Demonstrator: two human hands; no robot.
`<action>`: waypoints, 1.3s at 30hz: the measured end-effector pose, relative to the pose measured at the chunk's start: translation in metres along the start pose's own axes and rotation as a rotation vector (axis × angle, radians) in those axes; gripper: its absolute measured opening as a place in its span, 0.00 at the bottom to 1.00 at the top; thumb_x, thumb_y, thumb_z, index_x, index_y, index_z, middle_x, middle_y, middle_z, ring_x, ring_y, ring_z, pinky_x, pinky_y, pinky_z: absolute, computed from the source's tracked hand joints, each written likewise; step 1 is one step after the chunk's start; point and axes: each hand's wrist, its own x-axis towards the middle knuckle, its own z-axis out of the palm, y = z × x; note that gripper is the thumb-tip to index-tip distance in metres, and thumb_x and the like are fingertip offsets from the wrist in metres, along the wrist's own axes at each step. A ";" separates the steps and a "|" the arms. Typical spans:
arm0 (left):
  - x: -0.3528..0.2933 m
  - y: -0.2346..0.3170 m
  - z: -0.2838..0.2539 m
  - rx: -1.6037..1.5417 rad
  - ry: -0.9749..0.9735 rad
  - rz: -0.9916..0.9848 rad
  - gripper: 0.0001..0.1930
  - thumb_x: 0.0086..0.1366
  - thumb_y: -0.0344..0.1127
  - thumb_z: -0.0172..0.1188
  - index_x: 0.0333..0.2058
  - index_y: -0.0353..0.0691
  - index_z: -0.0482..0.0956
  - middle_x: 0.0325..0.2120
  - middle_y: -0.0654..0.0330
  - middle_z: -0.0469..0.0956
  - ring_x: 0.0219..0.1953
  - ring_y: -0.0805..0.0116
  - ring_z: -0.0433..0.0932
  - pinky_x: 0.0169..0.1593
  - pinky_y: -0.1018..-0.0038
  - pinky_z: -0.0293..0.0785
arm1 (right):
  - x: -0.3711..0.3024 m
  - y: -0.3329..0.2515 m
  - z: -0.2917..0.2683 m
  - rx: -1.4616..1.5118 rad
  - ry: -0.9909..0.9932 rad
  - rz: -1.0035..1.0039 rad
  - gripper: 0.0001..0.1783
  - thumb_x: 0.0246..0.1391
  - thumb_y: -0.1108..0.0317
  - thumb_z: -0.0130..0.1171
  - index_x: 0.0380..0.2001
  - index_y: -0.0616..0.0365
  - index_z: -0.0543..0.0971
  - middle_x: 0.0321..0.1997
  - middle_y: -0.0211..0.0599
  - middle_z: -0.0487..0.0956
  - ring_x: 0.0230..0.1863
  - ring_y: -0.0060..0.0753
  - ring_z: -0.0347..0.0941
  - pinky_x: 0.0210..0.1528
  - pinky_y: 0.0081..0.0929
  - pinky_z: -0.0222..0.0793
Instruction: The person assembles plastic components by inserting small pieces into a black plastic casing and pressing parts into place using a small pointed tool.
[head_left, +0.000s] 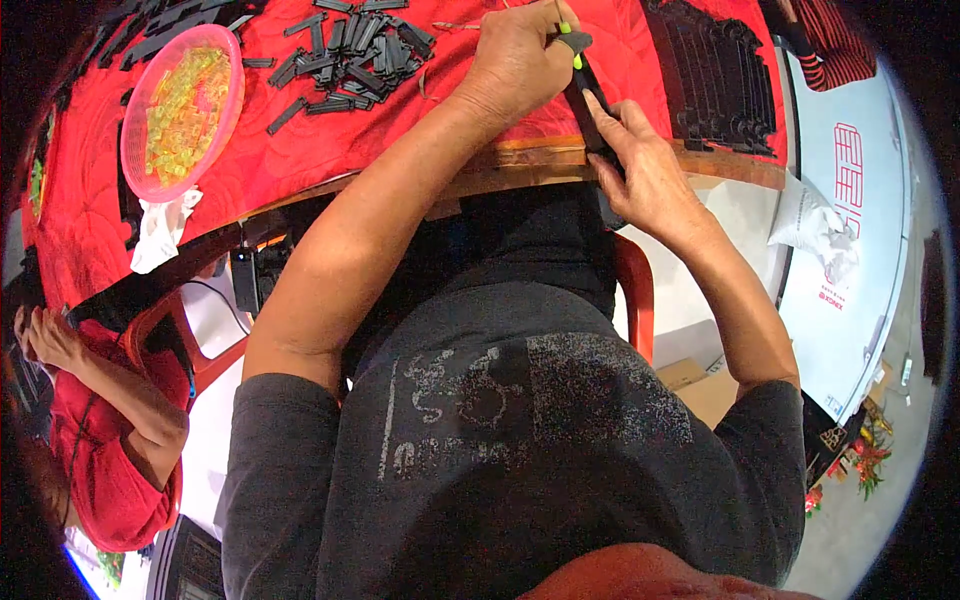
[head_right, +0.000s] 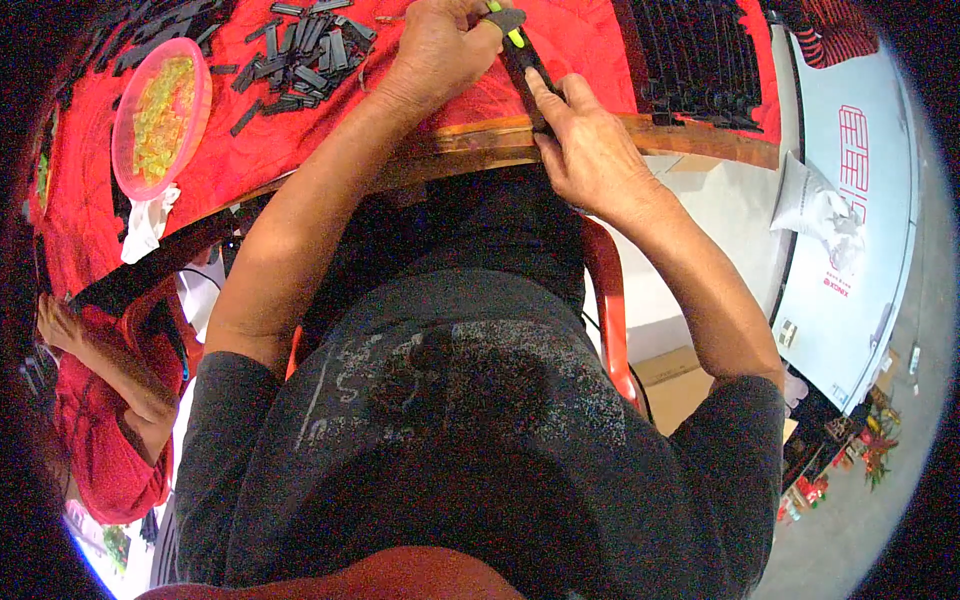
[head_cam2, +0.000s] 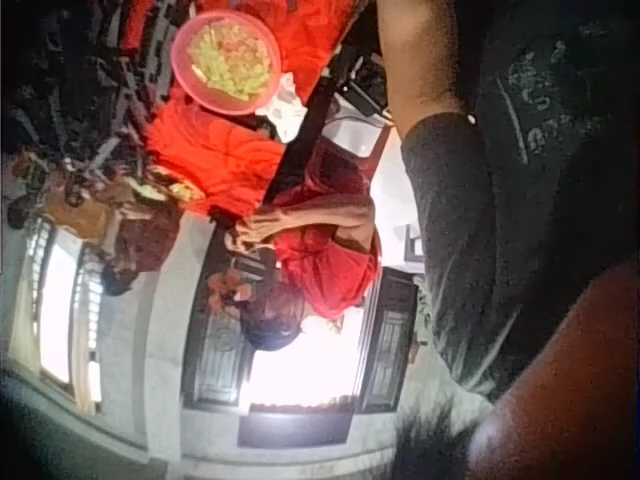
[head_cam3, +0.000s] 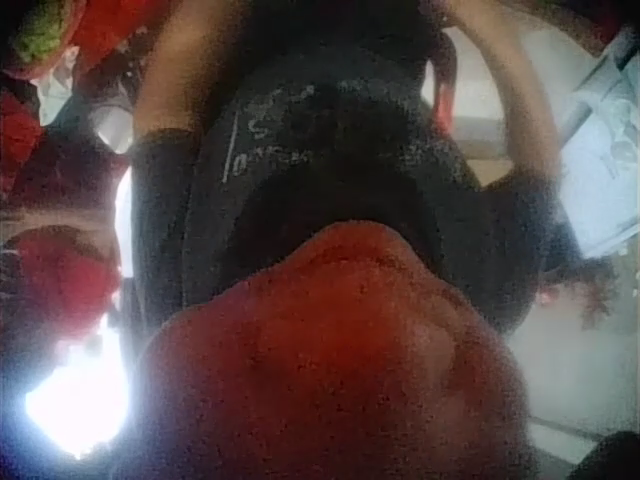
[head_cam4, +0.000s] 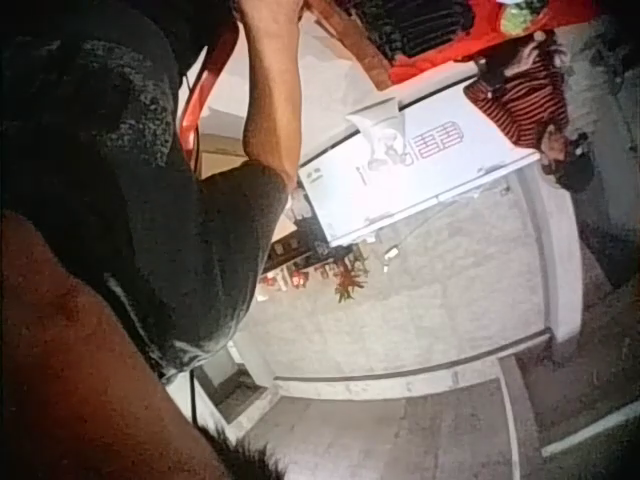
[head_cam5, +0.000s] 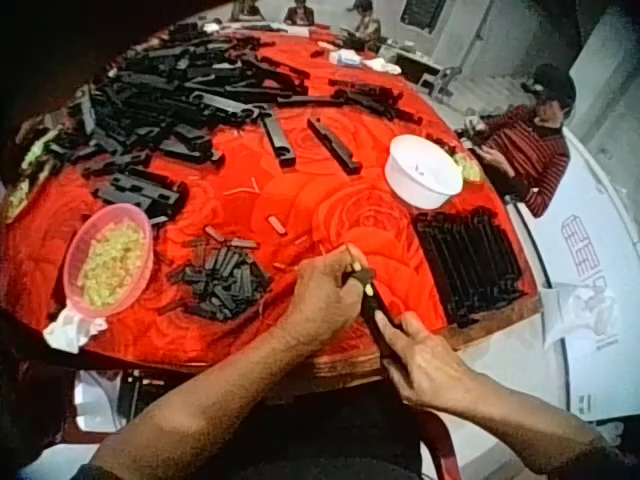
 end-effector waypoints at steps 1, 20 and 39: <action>0.000 0.000 0.000 -0.002 -0.002 0.000 0.03 0.61 0.21 0.54 0.30 0.33 0.76 0.19 0.58 0.73 0.25 0.72 0.73 0.32 0.70 0.71 | 0.000 0.000 0.000 -0.001 -0.001 -0.002 0.35 0.56 0.74 0.59 0.67 0.66 0.65 0.47 0.58 0.70 0.44 0.64 0.74 0.48 0.51 0.73; 0.004 0.007 0.000 0.116 -0.015 0.023 0.02 0.60 0.20 0.55 0.28 0.31 0.74 0.19 0.52 0.77 0.24 0.66 0.78 0.31 0.67 0.72 | 0.003 -0.001 -0.002 0.000 -0.056 0.028 0.38 0.54 0.75 0.59 0.69 0.66 0.63 0.49 0.59 0.70 0.47 0.64 0.75 0.51 0.50 0.74; 0.000 0.005 -0.011 0.045 -0.087 0.028 0.00 0.62 0.24 0.55 0.31 0.34 0.74 0.21 0.55 0.75 0.27 0.66 0.78 0.34 0.68 0.73 | 0.003 -0.001 0.001 -0.041 -0.039 0.024 0.40 0.54 0.74 0.59 0.70 0.64 0.60 0.49 0.59 0.70 0.46 0.66 0.74 0.50 0.51 0.74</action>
